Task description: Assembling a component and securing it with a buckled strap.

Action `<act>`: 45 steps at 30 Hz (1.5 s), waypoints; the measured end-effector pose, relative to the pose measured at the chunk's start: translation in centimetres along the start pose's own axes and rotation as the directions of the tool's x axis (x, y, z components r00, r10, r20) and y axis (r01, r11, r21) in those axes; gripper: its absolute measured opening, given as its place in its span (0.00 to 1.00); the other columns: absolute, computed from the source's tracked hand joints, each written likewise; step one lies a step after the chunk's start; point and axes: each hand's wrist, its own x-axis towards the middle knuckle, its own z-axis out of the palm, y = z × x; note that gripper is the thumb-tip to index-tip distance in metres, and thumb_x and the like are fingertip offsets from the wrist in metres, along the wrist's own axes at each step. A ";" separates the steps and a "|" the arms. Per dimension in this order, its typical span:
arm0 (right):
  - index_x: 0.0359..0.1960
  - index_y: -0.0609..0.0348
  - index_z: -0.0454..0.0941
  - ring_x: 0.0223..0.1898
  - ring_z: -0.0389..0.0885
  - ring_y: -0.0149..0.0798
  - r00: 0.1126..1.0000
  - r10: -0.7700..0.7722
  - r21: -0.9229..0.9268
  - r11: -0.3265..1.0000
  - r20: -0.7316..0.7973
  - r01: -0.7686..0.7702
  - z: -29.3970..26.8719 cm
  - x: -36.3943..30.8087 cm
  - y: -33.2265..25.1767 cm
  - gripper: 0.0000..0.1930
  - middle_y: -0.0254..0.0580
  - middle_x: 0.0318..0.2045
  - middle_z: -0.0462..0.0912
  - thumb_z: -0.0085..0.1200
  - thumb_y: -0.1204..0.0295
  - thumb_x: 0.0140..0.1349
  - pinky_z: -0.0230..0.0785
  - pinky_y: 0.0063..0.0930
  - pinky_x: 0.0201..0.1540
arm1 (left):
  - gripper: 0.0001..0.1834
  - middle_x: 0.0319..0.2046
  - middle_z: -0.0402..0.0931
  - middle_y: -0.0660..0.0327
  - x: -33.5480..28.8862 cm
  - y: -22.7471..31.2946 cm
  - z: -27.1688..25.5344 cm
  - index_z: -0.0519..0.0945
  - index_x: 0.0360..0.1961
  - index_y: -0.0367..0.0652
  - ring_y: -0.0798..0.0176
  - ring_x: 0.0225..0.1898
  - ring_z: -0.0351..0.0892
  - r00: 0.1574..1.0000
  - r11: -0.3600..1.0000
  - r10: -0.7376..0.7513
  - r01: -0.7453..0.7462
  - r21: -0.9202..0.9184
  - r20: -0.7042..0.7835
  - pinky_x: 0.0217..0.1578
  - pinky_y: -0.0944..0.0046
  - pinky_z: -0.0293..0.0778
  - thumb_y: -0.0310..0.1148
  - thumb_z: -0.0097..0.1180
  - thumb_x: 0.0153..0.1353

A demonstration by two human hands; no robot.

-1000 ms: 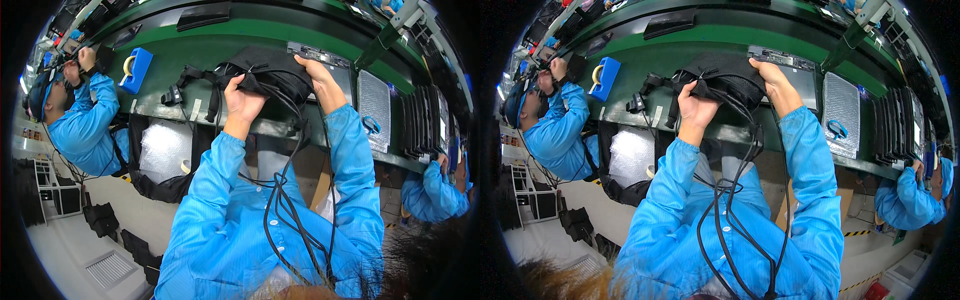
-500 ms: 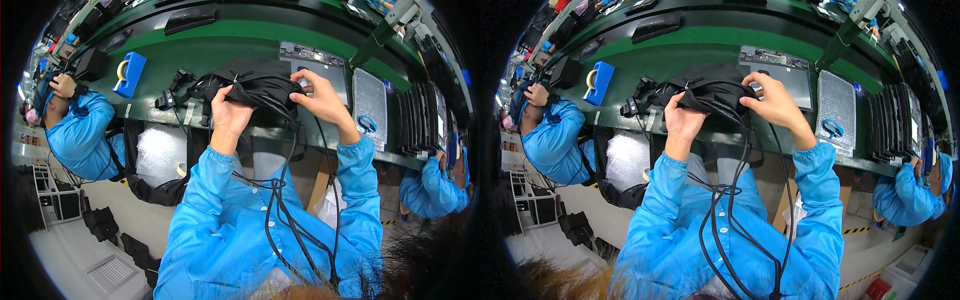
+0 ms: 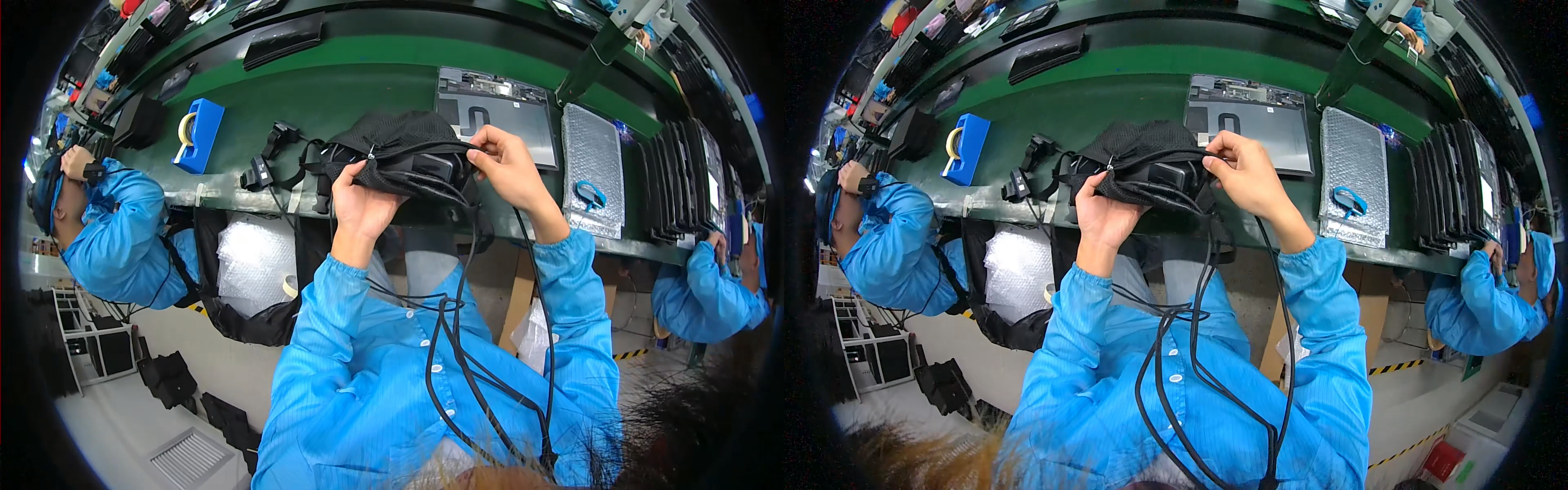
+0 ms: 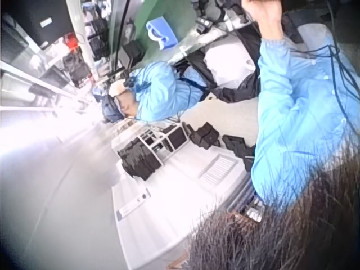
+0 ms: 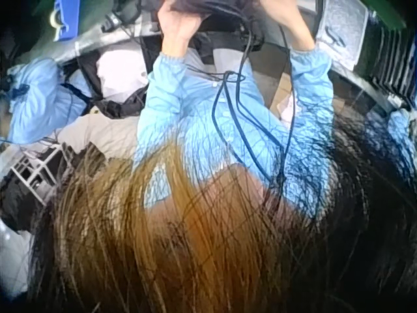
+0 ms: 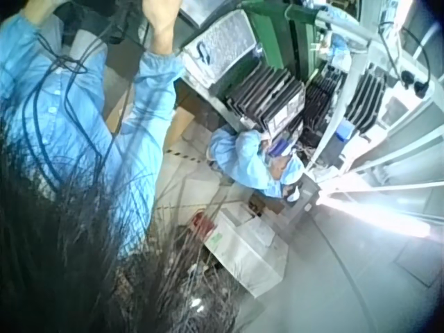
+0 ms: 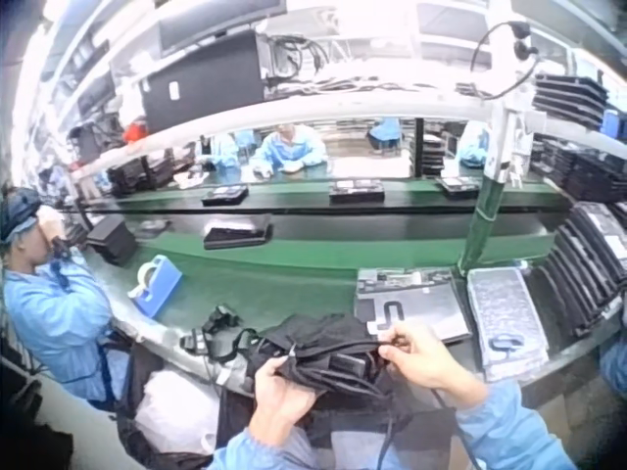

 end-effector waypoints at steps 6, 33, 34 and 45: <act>0.40 0.65 0.76 0.32 0.77 0.23 1.000 -0.004 0.008 1.000 0.005 0.004 -0.1 -0.4 0.1 0.04 0.32 0.34 0.80 0.58 0.78 0.68 0.74 0.22 0.34 | 0.31 0.66 0.71 0.43 0.0 -0.1 0.2 0.72 0.65 0.34 0.39 0.67 0.69 1.000 1.000 -0.009 0.009 0.010 -0.015 0.70 0.36 0.59 0.41 0.49 0.63; 0.48 0.63 0.82 0.42 0.83 0.46 0.962 -0.264 -0.349 0.898 0.065 0.270 3.9 -1.0 -1.4 0.11 0.49 0.40 0.83 0.57 0.72 0.68 0.75 0.36 0.47 | 0.25 0.52 0.83 0.54 0.8 0.0 -1.4 0.79 0.56 0.37 0.52 0.54 0.83 0.966 0.926 0.257 -0.251 0.281 0.018 0.61 0.51 0.74 0.46 0.53 0.68; 0.49 0.63 0.82 0.42 0.83 0.46 0.946 -0.316 -0.319 0.892 0.069 0.320 4.5 -0.5 -1.8 0.11 0.49 0.40 0.83 0.57 0.73 0.67 0.75 0.34 0.46 | 0.25 0.52 0.83 0.54 1.0 -0.1 -1.2 0.79 0.56 0.37 0.52 0.54 0.83 0.966 0.926 0.258 -0.253 0.281 0.018 0.61 0.51 0.74 0.46 0.53 0.68; 0.38 0.63 0.80 0.46 0.80 0.50 0.865 -0.413 -0.439 0.746 0.285 0.500 8.0 5.1 -1.0 0.06 0.46 0.43 0.78 0.62 0.78 0.61 0.73 0.39 0.50 | 0.21 0.46 0.85 0.54 2.7 0.3 -2.3 0.80 0.50 0.38 0.55 0.46 0.86 0.981 0.942 0.196 -0.184 0.281 -0.013 0.53 0.52 0.81 0.45 0.51 0.69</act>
